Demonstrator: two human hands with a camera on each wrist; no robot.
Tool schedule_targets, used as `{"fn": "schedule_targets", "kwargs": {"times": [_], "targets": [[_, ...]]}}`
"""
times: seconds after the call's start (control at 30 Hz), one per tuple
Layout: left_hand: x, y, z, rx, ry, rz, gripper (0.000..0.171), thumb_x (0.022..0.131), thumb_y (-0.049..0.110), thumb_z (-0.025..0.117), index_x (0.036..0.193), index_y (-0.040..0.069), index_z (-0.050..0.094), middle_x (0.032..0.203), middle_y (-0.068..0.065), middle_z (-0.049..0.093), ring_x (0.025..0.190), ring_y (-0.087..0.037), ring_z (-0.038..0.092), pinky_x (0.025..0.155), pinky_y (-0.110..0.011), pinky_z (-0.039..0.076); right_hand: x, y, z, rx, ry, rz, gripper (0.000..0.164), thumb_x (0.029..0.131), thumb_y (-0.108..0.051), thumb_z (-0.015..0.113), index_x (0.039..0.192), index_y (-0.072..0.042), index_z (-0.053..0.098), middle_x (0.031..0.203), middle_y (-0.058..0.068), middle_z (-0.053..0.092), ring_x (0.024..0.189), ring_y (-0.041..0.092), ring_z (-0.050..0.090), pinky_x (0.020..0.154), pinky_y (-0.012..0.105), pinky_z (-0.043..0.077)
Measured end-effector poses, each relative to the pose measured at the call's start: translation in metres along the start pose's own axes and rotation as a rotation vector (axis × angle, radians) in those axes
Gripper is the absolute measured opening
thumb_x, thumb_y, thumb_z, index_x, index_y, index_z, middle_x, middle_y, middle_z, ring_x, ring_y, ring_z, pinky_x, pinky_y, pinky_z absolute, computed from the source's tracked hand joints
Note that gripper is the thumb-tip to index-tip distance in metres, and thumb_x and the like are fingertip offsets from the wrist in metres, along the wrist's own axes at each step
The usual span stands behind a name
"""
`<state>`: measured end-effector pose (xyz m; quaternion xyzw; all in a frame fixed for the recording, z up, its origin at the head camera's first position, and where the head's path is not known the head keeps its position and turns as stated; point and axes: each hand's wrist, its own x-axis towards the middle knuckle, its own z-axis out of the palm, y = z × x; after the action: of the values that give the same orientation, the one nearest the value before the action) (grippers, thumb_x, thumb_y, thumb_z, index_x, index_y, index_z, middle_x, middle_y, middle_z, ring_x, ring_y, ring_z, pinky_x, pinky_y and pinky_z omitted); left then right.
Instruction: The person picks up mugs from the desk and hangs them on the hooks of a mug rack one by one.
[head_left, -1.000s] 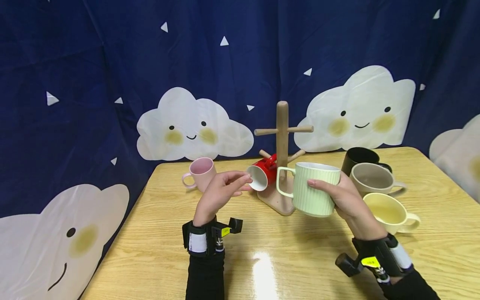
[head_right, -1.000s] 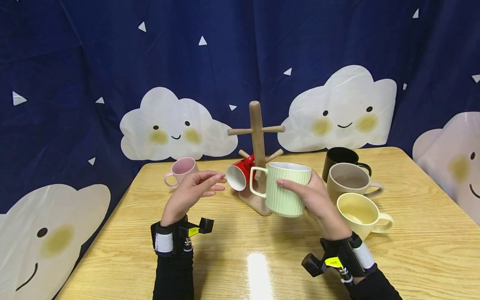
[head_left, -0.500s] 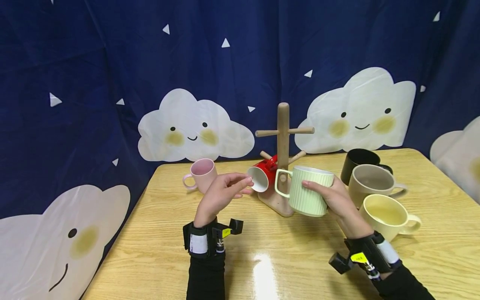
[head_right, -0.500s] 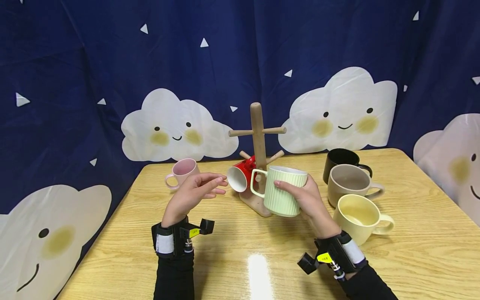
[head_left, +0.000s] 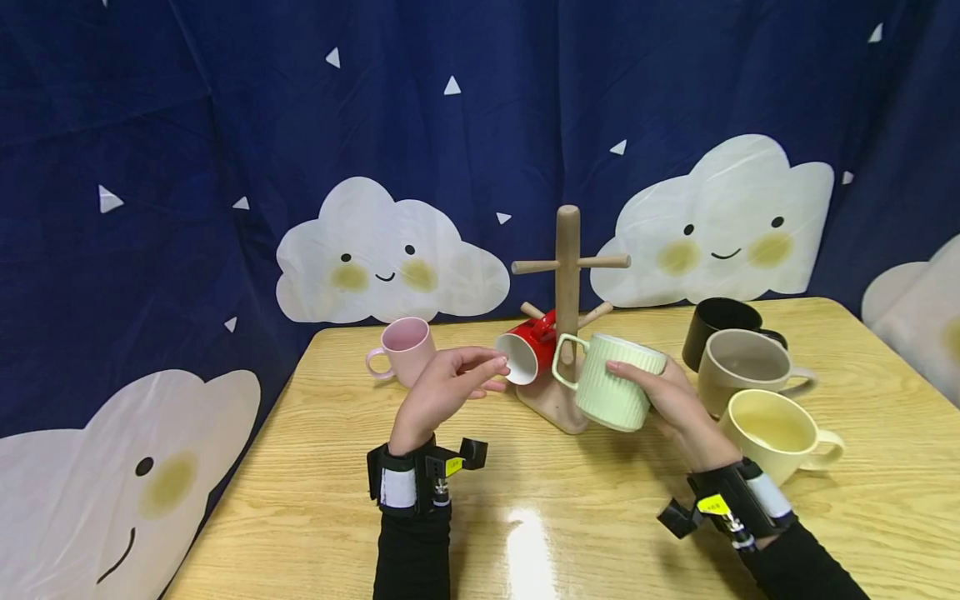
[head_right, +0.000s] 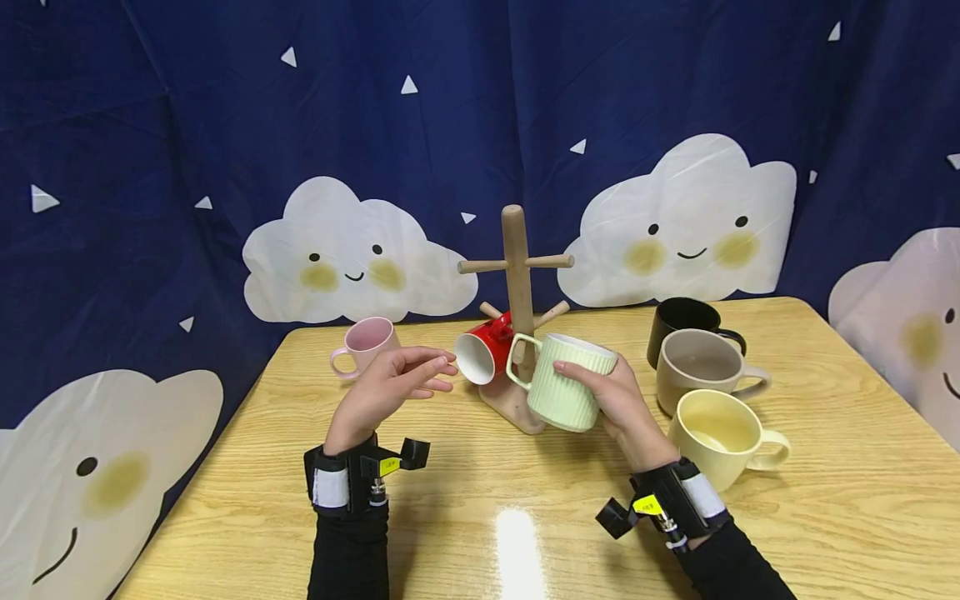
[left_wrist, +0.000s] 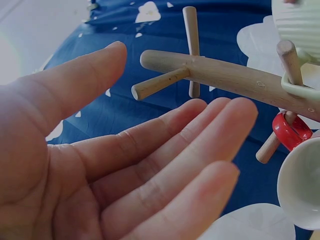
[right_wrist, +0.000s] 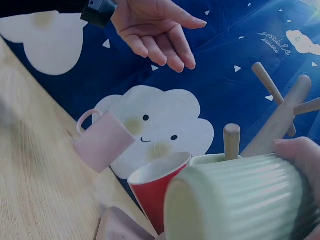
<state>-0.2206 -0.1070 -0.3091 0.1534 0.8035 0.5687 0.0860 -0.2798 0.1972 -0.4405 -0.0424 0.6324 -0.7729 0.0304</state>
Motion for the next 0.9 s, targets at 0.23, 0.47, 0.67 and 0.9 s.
{"fn": "schedule_targets", "kwargs": {"times": [0.23, 0.47, 0.67, 0.9], "targets": [[0.0, 0.0, 0.0, 0.016, -0.023, 0.011, 0.04, 0.091, 0.028, 0.056, 0.12, 0.0, 0.058, 0.112, -0.015, 0.065, 0.092, -0.022, 0.067, 0.086, -0.039, 0.052, -0.03, -0.048, 0.031, -0.319, 0.028, 0.113, 0.085, 0.079, -0.026, 0.071, 0.138, 0.009, 0.022, 0.119, 0.015, 0.045, 0.09, 0.008, 0.053, 0.074, 0.023, 0.05], [0.0, 0.0, 0.001, 0.022, -0.033, 0.006, 0.042, 0.091, 0.029, 0.056, 0.12, -0.001, 0.057, 0.111, -0.015, 0.065, 0.093, -0.023, 0.067, 0.084, -0.034, 0.052, -0.034, -0.056, 0.031, -0.372, -0.074, 0.206, 0.082, 0.082, -0.02, 0.066, 0.14, 0.01, 0.017, 0.123, 0.024, 0.042, 0.088, 0.011, 0.056, 0.079, 0.03, 0.052], [0.002, 0.0, 0.002, 0.026, -0.028, 0.0, 0.038, 0.091, 0.029, 0.057, 0.118, 0.002, 0.059, 0.11, -0.014, 0.065, 0.091, -0.022, 0.067, 0.082, -0.033, 0.053, -0.032, -0.055, 0.026, -0.358, -0.184, 0.24, 0.08, 0.085, -0.023, 0.063, 0.138, 0.014, 0.016, 0.116, 0.021, 0.05, 0.089, 0.011, 0.06, 0.089, 0.041, 0.049], [0.002, -0.001, 0.001, 0.034, -0.036, 0.002, 0.039, 0.091, 0.03, 0.056, 0.118, 0.002, 0.059, 0.11, -0.014, 0.065, 0.092, -0.023, 0.067, 0.084, -0.035, 0.053, -0.031, -0.055, 0.023, -0.353, -0.22, 0.264, 0.083, 0.088, -0.028, 0.06, 0.14, 0.012, 0.009, 0.121, 0.023, 0.046, 0.093, 0.013, 0.059, 0.09, 0.043, 0.048]]}}
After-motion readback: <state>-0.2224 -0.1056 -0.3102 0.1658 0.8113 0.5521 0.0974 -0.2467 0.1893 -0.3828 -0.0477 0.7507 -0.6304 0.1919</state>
